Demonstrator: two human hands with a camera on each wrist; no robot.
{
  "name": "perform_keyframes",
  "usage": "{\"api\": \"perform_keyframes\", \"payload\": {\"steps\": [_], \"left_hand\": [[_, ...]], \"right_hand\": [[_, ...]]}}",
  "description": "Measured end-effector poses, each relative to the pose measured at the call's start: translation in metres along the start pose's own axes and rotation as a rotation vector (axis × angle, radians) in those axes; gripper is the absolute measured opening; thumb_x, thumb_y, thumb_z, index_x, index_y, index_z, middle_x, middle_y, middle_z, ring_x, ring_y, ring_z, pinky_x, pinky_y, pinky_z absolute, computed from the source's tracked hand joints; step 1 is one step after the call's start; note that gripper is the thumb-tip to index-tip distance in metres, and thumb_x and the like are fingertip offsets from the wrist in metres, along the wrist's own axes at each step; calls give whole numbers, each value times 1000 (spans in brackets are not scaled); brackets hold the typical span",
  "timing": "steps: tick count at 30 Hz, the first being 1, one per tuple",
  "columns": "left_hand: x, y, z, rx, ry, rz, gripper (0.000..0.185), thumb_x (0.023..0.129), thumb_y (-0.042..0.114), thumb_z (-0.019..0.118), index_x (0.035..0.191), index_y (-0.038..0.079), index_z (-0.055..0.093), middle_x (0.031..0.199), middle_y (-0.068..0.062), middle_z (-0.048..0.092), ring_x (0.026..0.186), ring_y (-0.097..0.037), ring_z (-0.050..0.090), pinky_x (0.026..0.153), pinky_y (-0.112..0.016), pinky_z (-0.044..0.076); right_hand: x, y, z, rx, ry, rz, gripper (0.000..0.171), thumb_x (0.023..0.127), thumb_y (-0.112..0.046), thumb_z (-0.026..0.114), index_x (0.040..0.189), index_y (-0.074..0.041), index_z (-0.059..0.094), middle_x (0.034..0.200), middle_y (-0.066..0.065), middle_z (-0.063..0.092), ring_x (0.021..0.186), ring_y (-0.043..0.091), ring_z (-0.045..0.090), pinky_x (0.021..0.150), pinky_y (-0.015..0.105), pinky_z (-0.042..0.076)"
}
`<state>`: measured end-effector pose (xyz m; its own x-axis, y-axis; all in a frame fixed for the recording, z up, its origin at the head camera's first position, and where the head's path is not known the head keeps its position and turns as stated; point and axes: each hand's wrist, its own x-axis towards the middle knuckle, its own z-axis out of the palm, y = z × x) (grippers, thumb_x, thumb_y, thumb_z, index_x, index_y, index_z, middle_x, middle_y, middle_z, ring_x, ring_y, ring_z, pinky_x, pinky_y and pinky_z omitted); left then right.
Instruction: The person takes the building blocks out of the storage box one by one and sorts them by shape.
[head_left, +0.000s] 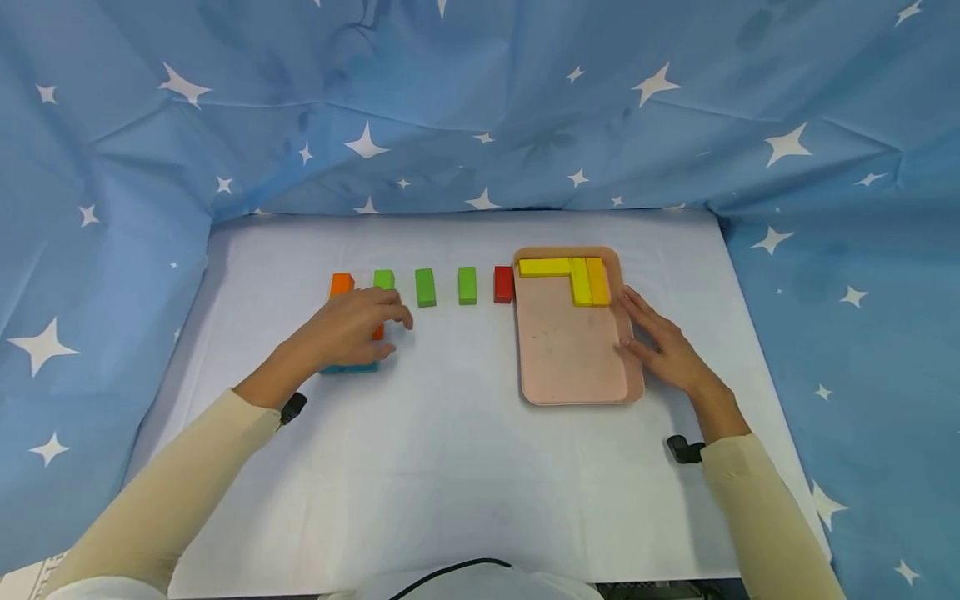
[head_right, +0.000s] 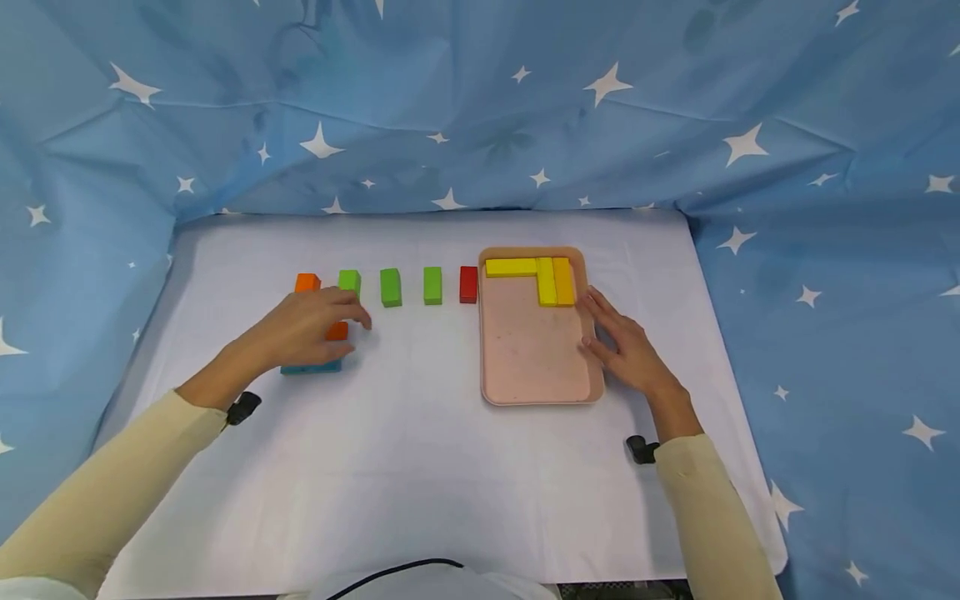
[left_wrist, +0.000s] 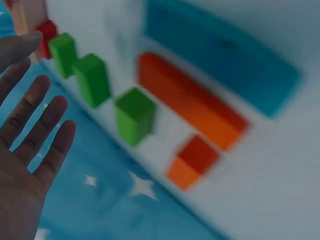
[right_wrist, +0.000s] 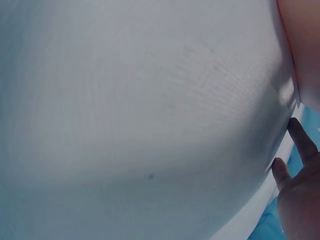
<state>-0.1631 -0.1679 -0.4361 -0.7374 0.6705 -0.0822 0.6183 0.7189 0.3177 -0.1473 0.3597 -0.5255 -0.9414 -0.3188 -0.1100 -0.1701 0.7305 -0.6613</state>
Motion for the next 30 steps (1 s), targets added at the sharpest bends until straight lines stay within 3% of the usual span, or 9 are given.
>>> {"api": "perform_keyframes", "payload": {"steps": [5,10,12,16,18,22,26,30], "left_hand": [[66,31,-8,6,-5,89,26,91,22,77,117,23,75,121,-2,68,105,-22,64,85,-41,58],[133,65,-1,-48,-65,144,32,95,19,71,127,19,72,125,-3,67,101,-21,62,86,-40,57],[157,76,7,-61,-91,147,35,96,17,69,131,18,70,129,-3,65,105,-20,62,88,-39,56],[196,95,25,-75,-157,94,42,99,13,64,141,18,64,144,-6,58,129,-22,57,105,-40,51],[211,102,32,-50,-176,55,46,100,11,62,145,17,61,148,-6,55,138,-22,51,114,-40,45],[231,112,45,88,-176,-2,46,99,9,60,145,10,59,146,-10,56,138,-24,51,121,-40,38],[240,118,54,229,-176,-69,43,101,18,61,143,9,59,141,-9,57,135,-24,51,119,-44,37],[243,124,59,274,-177,-108,45,102,19,61,146,11,56,140,-8,55,135,-24,48,118,-48,37]], "right_hand": [[-1,3,-2,4,2,0,73,103,-28,59,167,-29,24,176,-9,10,162,36,15,120,76,17],[0,3,-3,11,3,-16,73,103,-25,60,167,-28,25,176,-9,11,161,35,17,120,74,17],[1,3,-2,10,1,-26,73,103,-25,60,167,-27,25,176,-8,12,161,36,18,121,74,17],[4,1,1,9,-5,-37,72,103,-24,60,167,-26,26,176,-6,12,161,37,19,121,74,17],[4,0,2,12,-8,-41,72,103,-23,60,167,-25,26,176,-6,12,161,38,19,121,74,17],[4,0,3,3,-13,-48,72,103,-24,59,167,-24,26,176,-4,12,160,38,19,121,73,18],[2,1,0,-13,-1,-58,71,103,-23,60,166,-21,27,176,-3,13,160,38,21,121,73,20],[0,3,-3,-22,9,-61,71,103,-22,60,166,-20,27,176,-2,14,159,40,22,120,73,21]]}}
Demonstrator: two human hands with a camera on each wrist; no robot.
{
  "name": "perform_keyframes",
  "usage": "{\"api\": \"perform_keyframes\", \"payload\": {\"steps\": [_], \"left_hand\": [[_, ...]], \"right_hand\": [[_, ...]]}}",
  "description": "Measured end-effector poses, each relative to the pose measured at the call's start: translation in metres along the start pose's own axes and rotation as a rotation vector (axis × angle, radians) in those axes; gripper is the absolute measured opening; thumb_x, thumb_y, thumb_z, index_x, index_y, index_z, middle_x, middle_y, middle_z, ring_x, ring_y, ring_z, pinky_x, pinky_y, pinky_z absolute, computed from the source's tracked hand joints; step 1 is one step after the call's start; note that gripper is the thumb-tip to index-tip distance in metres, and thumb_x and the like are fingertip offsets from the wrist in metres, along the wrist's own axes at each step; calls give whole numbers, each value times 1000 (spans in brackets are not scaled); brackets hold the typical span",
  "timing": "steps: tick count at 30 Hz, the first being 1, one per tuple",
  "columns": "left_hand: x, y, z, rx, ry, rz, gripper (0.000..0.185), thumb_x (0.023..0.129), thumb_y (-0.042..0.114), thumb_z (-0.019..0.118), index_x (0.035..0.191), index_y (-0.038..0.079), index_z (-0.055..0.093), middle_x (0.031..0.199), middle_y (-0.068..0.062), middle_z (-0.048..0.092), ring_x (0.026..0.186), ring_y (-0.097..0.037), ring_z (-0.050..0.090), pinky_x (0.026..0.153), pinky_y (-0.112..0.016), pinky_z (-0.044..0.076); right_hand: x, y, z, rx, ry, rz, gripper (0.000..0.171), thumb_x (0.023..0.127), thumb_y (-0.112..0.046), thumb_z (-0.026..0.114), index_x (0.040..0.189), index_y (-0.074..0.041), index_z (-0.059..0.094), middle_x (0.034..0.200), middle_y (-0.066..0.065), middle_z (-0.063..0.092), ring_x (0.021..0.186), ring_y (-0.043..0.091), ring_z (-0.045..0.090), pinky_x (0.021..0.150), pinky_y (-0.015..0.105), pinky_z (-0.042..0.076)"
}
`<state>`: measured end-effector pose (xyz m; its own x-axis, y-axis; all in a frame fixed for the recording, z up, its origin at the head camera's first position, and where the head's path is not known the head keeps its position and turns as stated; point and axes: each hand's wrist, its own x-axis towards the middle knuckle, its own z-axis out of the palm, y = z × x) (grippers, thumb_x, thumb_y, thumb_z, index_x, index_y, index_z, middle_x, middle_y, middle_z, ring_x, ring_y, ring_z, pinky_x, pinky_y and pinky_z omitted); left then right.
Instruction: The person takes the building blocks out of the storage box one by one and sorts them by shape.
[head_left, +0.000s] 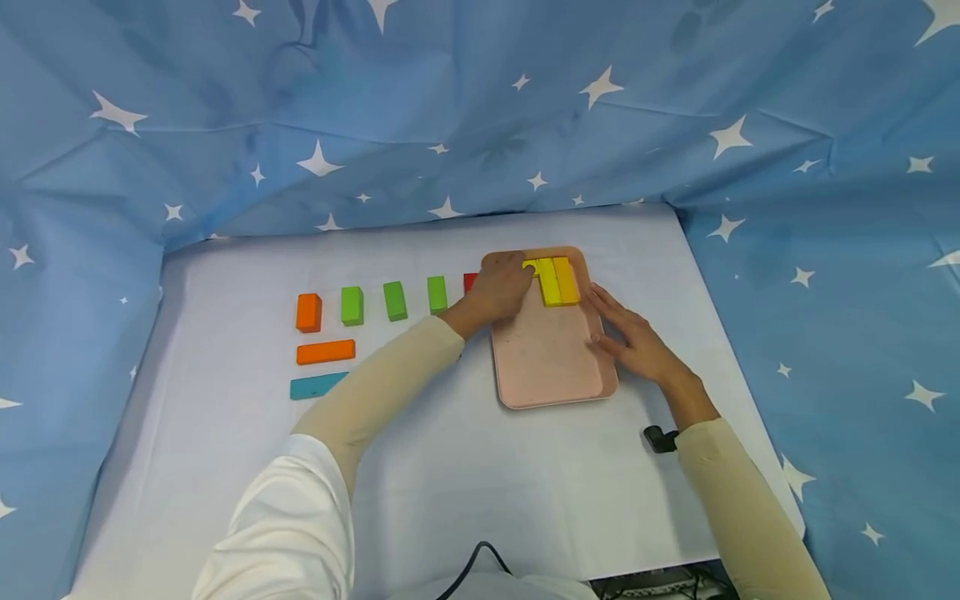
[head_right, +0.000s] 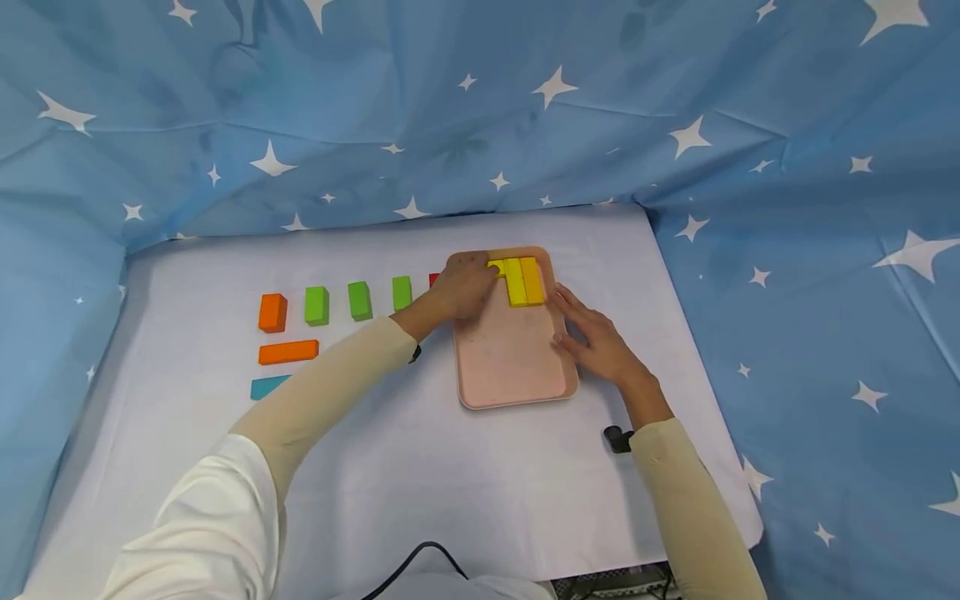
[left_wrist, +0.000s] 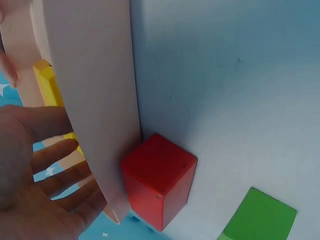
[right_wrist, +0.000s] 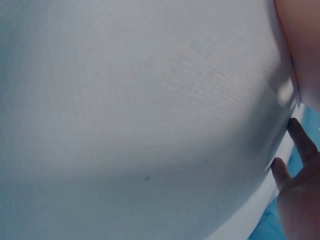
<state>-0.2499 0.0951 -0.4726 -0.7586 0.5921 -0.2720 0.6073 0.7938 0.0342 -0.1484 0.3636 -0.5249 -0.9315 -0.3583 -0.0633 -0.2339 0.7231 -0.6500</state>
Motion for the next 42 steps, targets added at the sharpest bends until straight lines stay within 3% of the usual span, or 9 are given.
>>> {"api": "perform_keyframes", "payload": {"steps": [7,14,19,24,29,36,39,42], "left_hand": [[-4,-3,4,-11,8,-26,50,105,14,59,153,13,48,151,-6,49,145,-24,43,123,-49,33],[-4,-7,10,-72,57,-27,43,106,9,56,148,17,53,138,-5,53,137,-22,50,119,-52,36],[-5,-11,15,-126,85,-23,42,107,9,54,149,18,53,140,-7,53,131,-22,51,118,-51,38],[-7,-13,15,-231,104,10,34,108,12,55,141,15,59,125,-5,57,114,-19,53,101,-33,48],[-14,-11,7,-343,137,79,22,104,6,58,123,15,65,110,-2,54,103,-15,50,82,-24,46],[-44,-20,-23,-348,140,121,26,100,3,64,122,17,65,111,-2,56,97,-17,51,92,-31,45],[-64,-33,-28,-371,137,136,25,99,5,68,122,16,65,115,-4,57,99,-20,54,91,-32,51],[-88,-52,-28,-373,123,132,32,96,-4,67,122,15,67,117,-7,58,103,-23,57,94,-35,54]], "right_hand": [[3,-3,3,-10,-20,3,71,103,-24,58,166,-20,26,176,-2,13,159,41,21,119,75,19],[6,-5,8,-15,-19,-4,71,103,-24,59,166,-20,28,176,-1,13,158,42,23,119,75,18],[9,-7,9,-10,-15,-20,70,103,-23,59,166,-20,28,176,-1,14,158,41,24,119,75,19],[10,-9,10,-7,-25,-16,71,103,-25,59,166,-20,27,176,-1,13,159,41,23,119,75,19],[8,-10,6,-5,-32,16,72,103,-25,59,167,-23,24,176,-2,12,159,42,21,119,75,18],[3,-7,2,-12,-27,38,73,104,-27,58,167,-25,23,176,-4,11,159,42,20,119,76,18],[0,-5,1,-15,-19,49,73,104,-27,59,167,-24,23,176,-5,12,159,40,20,120,74,18],[0,-5,1,-10,-11,45,73,104,-27,59,167,-23,24,176,-4,13,159,40,21,120,74,19]]}}
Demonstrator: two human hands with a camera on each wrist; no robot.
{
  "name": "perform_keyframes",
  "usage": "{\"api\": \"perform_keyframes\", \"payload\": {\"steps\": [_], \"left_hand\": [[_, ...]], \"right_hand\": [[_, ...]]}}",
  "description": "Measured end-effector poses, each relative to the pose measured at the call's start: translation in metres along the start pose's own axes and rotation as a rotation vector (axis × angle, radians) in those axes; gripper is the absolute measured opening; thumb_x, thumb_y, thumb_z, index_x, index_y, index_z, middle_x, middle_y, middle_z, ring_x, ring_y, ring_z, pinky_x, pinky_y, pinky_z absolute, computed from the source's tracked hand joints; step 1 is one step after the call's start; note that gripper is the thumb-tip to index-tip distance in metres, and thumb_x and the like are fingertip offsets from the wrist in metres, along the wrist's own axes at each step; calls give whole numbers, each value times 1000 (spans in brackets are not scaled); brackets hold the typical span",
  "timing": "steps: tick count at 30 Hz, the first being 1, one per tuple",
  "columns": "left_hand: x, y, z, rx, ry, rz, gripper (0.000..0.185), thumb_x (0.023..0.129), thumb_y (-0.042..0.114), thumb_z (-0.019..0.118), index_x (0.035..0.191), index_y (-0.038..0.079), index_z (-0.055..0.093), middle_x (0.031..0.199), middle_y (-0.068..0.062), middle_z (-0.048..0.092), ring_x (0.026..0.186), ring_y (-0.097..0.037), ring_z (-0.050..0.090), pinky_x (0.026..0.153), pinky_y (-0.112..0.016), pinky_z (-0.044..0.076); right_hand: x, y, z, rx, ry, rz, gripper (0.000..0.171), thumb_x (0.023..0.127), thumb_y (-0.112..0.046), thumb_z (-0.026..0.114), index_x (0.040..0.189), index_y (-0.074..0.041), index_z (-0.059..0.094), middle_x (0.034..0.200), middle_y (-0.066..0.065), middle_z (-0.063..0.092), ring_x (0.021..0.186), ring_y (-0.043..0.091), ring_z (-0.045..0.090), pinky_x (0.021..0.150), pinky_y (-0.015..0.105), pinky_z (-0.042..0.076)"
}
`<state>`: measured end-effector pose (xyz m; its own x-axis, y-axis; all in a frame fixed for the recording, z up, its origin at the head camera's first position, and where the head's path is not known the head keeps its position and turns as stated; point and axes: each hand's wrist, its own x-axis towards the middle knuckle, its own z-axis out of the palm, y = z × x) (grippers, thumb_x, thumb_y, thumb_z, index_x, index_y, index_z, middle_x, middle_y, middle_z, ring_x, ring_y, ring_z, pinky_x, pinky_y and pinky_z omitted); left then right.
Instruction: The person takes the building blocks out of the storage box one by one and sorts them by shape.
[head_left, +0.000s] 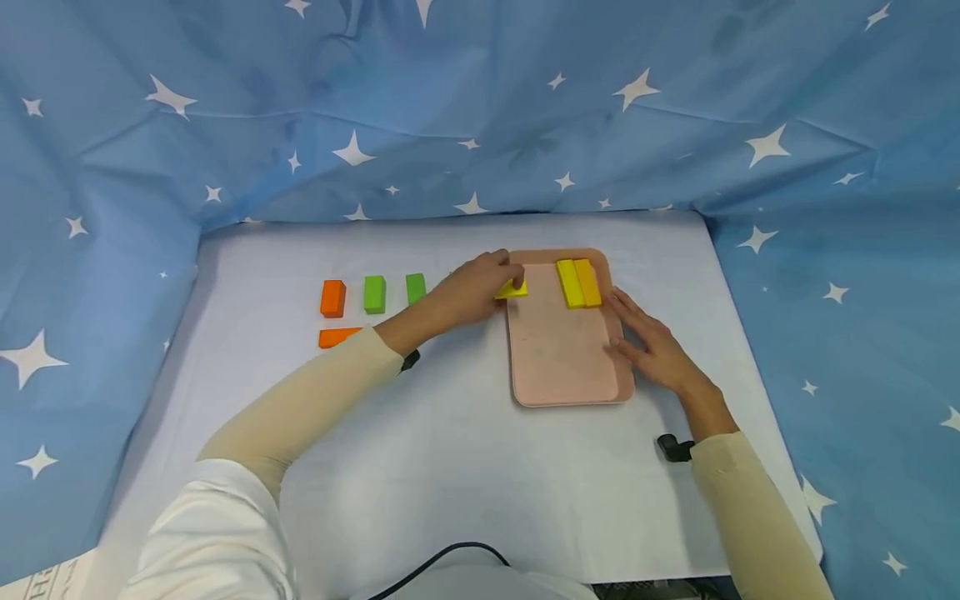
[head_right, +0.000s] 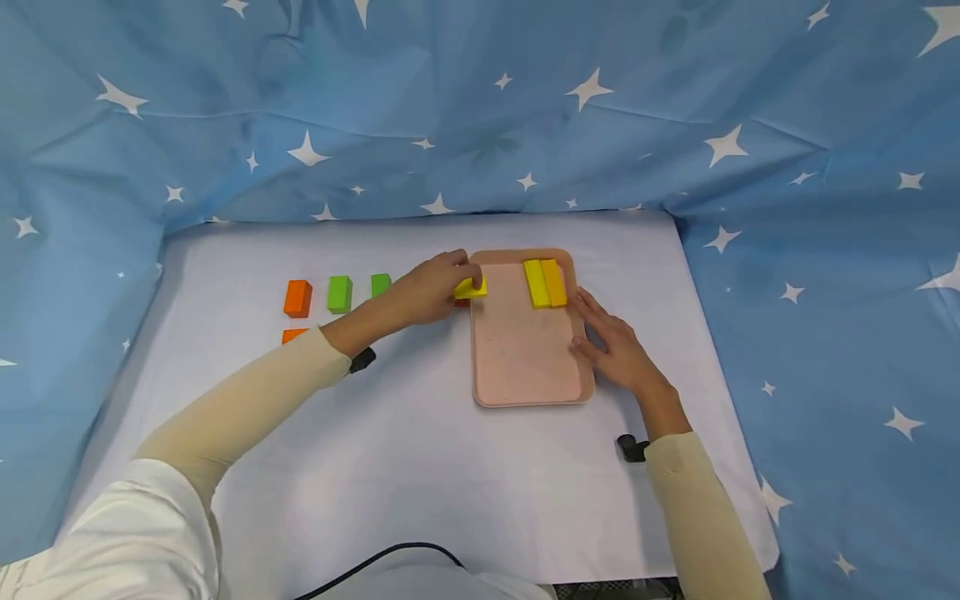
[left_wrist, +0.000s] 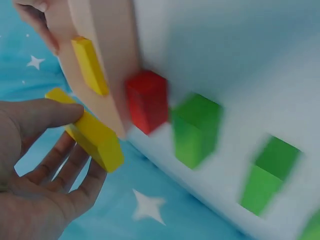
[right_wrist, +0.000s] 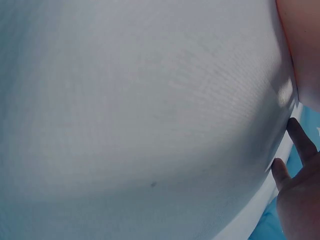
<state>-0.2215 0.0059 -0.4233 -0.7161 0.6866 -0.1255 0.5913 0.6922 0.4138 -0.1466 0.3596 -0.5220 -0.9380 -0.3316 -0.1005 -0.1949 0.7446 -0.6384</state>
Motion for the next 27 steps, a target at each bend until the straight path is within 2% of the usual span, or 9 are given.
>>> {"api": "perform_keyframes", "payload": {"steps": [5,8,12,20,27], "left_hand": [[-37,-28,-1,2,-32,-26,50,86,-19,59,123,14,69,121,-9,61,109,-26,60,100,-39,54],[-55,-44,3,-13,-53,-33,49,85,-19,59,122,12,70,120,-11,62,106,-27,60,97,-39,55],[-72,-61,12,-40,-63,-59,48,85,-19,60,120,11,70,117,-11,62,102,-27,60,95,-40,56],[-89,-81,35,-37,-92,-115,47,85,-20,59,117,12,71,115,-9,64,101,-27,62,95,-39,56],[-95,-86,42,-47,-75,-120,49,84,-22,56,116,12,71,115,-8,64,102,-26,60,96,-39,56]], "right_hand": [[-1,2,0,10,4,6,73,103,-27,60,167,-26,24,176,-6,12,160,40,20,120,74,18],[0,2,1,15,0,9,74,103,-27,60,167,-28,23,176,-7,11,160,40,19,119,75,17],[0,2,1,27,2,-2,74,103,-25,61,167,-27,24,176,-5,12,160,42,19,118,77,17],[1,1,2,40,3,1,74,103,-25,60,167,-26,24,176,-5,12,160,41,18,118,78,16],[1,2,3,35,3,18,73,103,-27,59,167,-29,23,176,-9,11,161,39,17,118,77,15]]}}
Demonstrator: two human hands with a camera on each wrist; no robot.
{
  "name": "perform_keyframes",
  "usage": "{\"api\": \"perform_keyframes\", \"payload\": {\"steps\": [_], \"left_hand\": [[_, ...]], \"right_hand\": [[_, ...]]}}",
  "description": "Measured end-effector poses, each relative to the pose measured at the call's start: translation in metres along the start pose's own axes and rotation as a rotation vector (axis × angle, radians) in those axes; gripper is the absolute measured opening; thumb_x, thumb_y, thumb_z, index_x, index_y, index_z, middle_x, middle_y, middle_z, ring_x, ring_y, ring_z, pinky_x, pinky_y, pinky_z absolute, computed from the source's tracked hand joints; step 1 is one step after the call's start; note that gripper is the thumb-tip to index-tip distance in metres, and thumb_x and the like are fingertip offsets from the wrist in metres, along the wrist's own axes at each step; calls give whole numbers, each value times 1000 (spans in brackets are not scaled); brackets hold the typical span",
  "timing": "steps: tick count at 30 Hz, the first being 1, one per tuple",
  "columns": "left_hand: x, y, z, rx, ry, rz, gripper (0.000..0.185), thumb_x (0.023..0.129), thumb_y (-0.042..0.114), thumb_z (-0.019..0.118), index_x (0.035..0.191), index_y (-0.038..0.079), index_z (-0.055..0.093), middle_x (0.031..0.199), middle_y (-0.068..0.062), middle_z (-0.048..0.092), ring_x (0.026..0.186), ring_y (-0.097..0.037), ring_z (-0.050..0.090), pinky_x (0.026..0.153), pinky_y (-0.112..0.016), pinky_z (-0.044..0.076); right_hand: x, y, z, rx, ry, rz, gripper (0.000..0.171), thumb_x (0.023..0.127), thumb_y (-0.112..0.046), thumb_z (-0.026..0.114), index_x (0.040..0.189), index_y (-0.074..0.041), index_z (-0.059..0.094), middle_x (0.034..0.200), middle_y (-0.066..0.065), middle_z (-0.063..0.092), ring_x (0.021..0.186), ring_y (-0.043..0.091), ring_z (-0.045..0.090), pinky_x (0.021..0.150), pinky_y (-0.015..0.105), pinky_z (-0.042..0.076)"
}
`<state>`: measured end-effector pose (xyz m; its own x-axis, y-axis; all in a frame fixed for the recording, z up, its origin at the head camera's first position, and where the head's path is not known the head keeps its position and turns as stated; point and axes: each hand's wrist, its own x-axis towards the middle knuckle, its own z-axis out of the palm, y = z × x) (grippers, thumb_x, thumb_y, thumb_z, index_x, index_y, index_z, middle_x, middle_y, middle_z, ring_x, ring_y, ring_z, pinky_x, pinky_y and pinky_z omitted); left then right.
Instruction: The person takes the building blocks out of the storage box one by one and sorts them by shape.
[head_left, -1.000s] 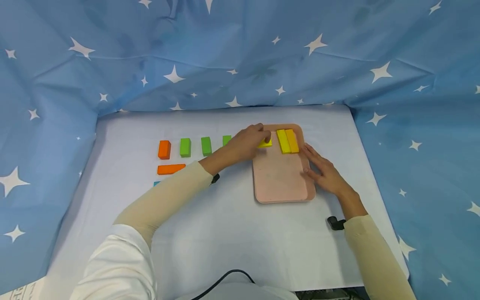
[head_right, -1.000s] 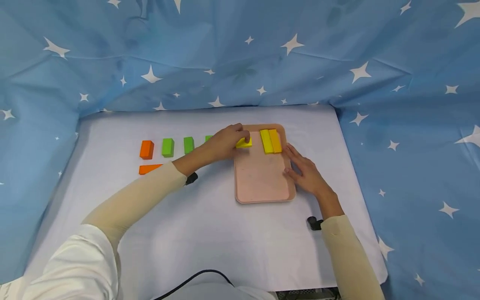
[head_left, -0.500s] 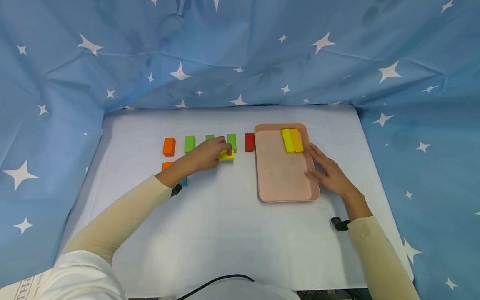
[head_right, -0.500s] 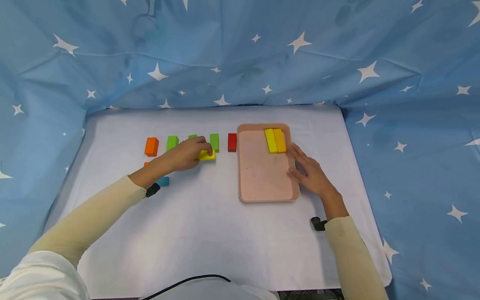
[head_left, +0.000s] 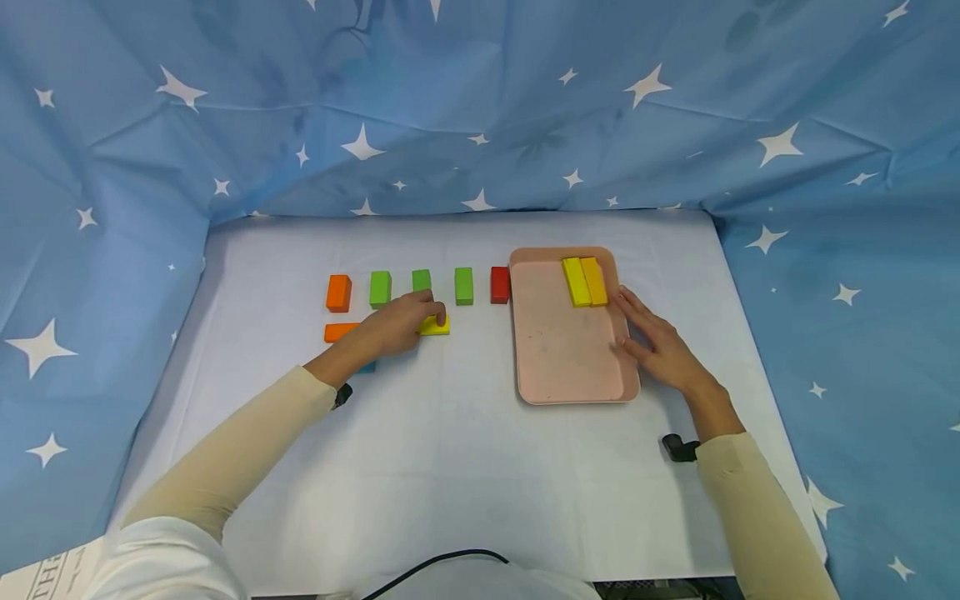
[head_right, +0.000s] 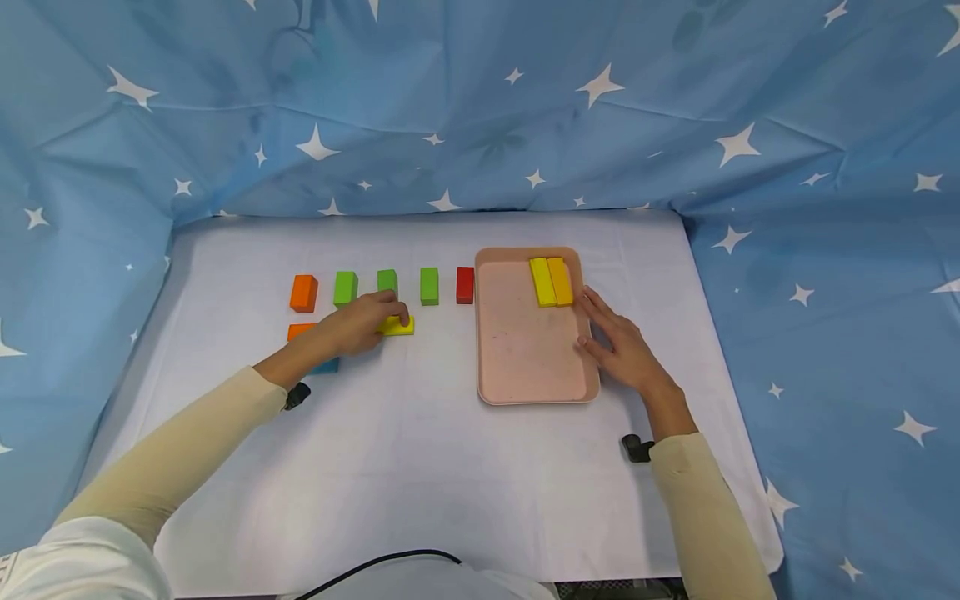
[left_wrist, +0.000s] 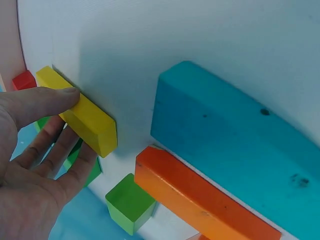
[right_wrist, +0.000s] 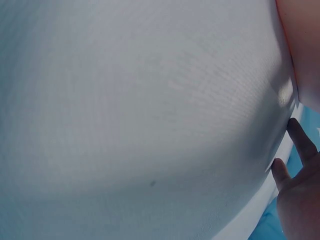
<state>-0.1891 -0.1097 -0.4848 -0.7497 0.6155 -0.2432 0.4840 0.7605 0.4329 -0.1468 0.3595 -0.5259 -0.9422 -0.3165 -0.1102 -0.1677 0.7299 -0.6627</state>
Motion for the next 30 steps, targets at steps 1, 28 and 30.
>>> {"api": "perform_keyframes", "payload": {"steps": [1,28,30], "left_hand": [[0,0,0,0,2,1,49,85,-22,56,116,12,71,116,-8,64,103,-27,61,97,-39,55],[-3,23,-4,142,107,77,43,87,-12,68,122,14,70,118,-10,65,106,-29,62,94,-43,54],[5,33,-10,161,108,103,41,88,-6,73,123,15,70,119,-10,65,108,-28,61,96,-43,52]], "right_hand": [[0,0,0,-1,0,1,73,103,-27,59,167,-29,23,176,-9,11,161,39,17,119,77,15],[-1,-3,0,-11,-14,23,73,104,-30,58,167,-30,21,176,-8,8,161,41,15,117,79,13],[-1,-4,0,-10,-13,22,73,104,-30,58,167,-30,21,177,-7,8,160,42,15,117,80,13]]}}
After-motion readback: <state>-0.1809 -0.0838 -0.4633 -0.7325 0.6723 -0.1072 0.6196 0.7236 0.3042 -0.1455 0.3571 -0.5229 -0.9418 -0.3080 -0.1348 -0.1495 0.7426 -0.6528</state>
